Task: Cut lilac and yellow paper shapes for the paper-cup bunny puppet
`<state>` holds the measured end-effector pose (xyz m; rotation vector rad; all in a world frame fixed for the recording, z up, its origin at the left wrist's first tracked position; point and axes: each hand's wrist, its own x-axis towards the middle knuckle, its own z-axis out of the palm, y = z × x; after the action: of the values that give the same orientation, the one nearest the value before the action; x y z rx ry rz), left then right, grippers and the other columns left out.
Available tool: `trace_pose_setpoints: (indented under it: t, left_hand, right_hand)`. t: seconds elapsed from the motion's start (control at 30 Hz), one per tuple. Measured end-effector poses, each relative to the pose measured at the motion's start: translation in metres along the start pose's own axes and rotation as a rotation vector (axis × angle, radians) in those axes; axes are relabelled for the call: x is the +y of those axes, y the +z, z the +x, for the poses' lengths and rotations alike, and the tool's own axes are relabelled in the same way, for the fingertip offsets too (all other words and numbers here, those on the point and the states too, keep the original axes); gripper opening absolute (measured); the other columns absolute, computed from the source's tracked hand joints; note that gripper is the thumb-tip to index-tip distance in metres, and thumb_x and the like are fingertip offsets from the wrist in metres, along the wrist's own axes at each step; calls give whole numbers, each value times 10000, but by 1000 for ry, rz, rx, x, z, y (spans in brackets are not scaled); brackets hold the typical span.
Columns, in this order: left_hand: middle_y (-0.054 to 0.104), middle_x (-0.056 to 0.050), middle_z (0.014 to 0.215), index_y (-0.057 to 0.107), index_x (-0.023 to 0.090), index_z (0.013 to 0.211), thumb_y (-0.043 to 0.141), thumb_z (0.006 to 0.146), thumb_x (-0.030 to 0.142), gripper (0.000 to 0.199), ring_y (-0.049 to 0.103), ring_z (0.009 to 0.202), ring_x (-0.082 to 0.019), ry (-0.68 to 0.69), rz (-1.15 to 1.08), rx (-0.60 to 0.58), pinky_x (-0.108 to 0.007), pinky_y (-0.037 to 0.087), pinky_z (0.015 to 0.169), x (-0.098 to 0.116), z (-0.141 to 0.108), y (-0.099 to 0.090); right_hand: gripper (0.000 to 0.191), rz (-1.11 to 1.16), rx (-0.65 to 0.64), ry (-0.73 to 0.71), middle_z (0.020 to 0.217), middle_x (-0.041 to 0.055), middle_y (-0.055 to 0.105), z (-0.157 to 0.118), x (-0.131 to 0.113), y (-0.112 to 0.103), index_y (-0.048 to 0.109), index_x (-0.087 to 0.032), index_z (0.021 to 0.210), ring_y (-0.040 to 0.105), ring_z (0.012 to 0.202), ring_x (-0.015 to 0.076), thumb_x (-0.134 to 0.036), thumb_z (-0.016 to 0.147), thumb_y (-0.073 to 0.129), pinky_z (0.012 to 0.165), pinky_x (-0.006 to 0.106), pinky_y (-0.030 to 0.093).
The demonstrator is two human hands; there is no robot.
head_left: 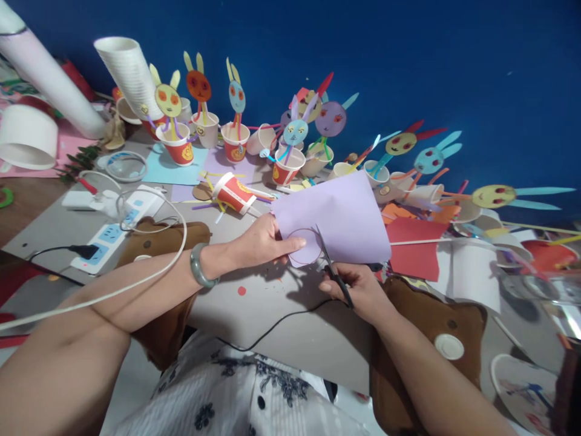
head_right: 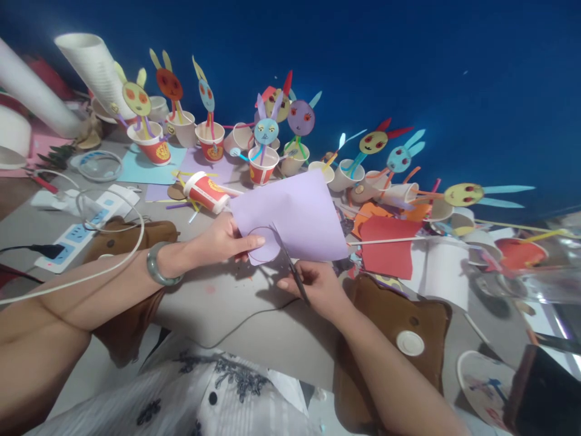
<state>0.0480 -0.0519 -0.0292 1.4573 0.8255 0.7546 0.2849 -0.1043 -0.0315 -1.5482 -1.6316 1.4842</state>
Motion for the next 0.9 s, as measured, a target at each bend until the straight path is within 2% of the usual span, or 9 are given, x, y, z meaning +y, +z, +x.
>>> trace_pose_setpoints:
  t: [0.3,0.57,0.9]
  left_hand:
    - [596,-14,476,619,160,623,640,879,445,384,543,397,-101,-15,57,-23,-196,410,375,-5,1,-3]
    - [591,-7,494,615,139,654,669,861,441,371,542,412,-88,7,46,-24,-178,413,392,-5,1,-5]
    - [600,12,511,635,124,733,725,826,468,368,534,406,-69,4,-60,-33,-158,412,384,-6,1,-2]
  right_hand:
    - [581,45,-16,56,489,-39,428,-3,-1,-1,486,-185,535,335,496,84,-653,585,827,492,263,229]
    - [609,70,-1,59,488,-37,448,-2,-1,0,492,-192,541,348,485,84,-707,552,815,478,270,247]
    - [541,23,-23,20,469,-40,442,-1,6,-4,511,-175,527,356,480,86,-591,610,846,482,255,241]
